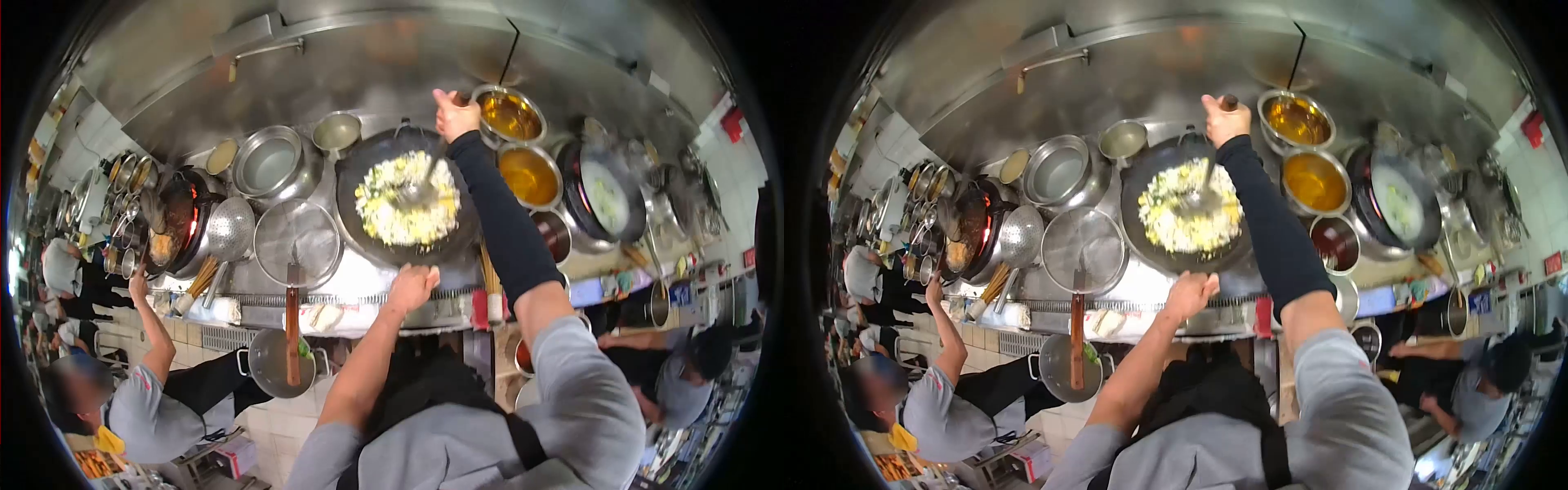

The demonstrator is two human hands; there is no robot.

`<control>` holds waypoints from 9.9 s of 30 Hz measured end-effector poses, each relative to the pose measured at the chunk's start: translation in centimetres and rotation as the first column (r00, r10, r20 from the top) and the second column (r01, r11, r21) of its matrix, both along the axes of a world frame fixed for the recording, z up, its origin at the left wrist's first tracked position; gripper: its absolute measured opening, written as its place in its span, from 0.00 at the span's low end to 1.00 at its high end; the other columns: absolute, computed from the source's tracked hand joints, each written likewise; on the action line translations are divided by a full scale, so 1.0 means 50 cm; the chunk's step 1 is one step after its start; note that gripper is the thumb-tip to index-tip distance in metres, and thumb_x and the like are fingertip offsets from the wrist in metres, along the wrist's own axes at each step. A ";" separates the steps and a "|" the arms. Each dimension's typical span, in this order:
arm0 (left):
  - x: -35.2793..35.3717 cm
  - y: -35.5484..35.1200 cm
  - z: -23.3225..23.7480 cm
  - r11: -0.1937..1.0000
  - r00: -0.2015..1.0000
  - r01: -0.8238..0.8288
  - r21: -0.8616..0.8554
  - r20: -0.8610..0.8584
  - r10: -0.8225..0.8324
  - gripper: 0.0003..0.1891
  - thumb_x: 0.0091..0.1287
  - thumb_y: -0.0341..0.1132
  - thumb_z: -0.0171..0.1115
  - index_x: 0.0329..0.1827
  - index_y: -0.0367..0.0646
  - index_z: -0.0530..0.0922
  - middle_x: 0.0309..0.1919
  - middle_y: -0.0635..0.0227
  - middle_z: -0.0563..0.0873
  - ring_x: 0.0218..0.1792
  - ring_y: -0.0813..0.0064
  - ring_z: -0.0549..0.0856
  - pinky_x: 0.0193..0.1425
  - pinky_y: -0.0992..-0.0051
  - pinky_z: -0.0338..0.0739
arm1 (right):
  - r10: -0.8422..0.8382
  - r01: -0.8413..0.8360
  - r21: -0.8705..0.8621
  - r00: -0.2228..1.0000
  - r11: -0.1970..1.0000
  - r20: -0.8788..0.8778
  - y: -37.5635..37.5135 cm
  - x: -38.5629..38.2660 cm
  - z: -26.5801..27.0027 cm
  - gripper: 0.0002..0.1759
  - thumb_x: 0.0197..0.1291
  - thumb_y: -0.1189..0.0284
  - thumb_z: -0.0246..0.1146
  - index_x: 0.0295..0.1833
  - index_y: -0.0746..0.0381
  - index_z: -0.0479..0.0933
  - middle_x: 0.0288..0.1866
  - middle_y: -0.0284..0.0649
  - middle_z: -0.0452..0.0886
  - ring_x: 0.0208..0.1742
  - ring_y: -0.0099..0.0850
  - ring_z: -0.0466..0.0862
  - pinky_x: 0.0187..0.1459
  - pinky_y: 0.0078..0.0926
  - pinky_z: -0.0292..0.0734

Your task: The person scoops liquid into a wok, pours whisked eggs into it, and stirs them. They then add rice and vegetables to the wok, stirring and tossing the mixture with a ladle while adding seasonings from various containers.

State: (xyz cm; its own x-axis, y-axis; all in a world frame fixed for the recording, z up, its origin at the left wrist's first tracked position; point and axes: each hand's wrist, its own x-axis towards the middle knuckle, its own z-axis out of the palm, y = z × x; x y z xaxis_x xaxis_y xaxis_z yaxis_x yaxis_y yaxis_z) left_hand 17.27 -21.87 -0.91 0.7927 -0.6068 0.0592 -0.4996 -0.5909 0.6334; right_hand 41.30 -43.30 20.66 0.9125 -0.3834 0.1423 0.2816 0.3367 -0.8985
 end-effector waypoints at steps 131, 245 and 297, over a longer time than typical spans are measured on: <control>0.004 -0.019 0.020 0.989 0.999 -0.027 0.143 -0.030 0.031 0.20 0.82 0.50 0.53 0.46 0.41 0.81 0.39 0.48 0.91 0.46 0.44 0.88 0.58 0.48 0.79 | -0.204 0.240 -0.154 0.954 0.958 0.222 0.003 -0.097 0.047 0.19 0.65 0.71 0.77 0.27 0.58 0.74 0.20 0.25 0.74 0.22 0.16 0.71 0.26 0.21 0.65; -0.019 -0.054 0.071 0.930 0.991 -0.120 0.348 0.099 0.091 0.16 0.83 0.46 0.51 0.53 0.44 0.82 0.51 0.54 0.86 0.55 0.52 0.84 0.67 0.53 0.74 | 0.021 0.053 -0.329 0.975 0.943 0.220 0.040 -0.032 -0.054 0.18 0.68 0.71 0.75 0.27 0.57 0.75 0.20 0.26 0.75 0.19 0.17 0.71 0.22 0.22 0.63; -0.227 0.028 -0.003 0.997 0.991 -0.031 0.065 0.131 0.022 0.17 0.81 0.45 0.56 0.46 0.39 0.83 0.35 0.47 0.88 0.40 0.42 0.86 0.52 0.45 0.78 | -0.143 0.204 -0.178 0.941 0.963 0.307 0.088 -0.351 0.073 0.19 0.69 0.72 0.74 0.27 0.60 0.73 0.21 0.27 0.74 0.20 0.17 0.70 0.25 0.22 0.64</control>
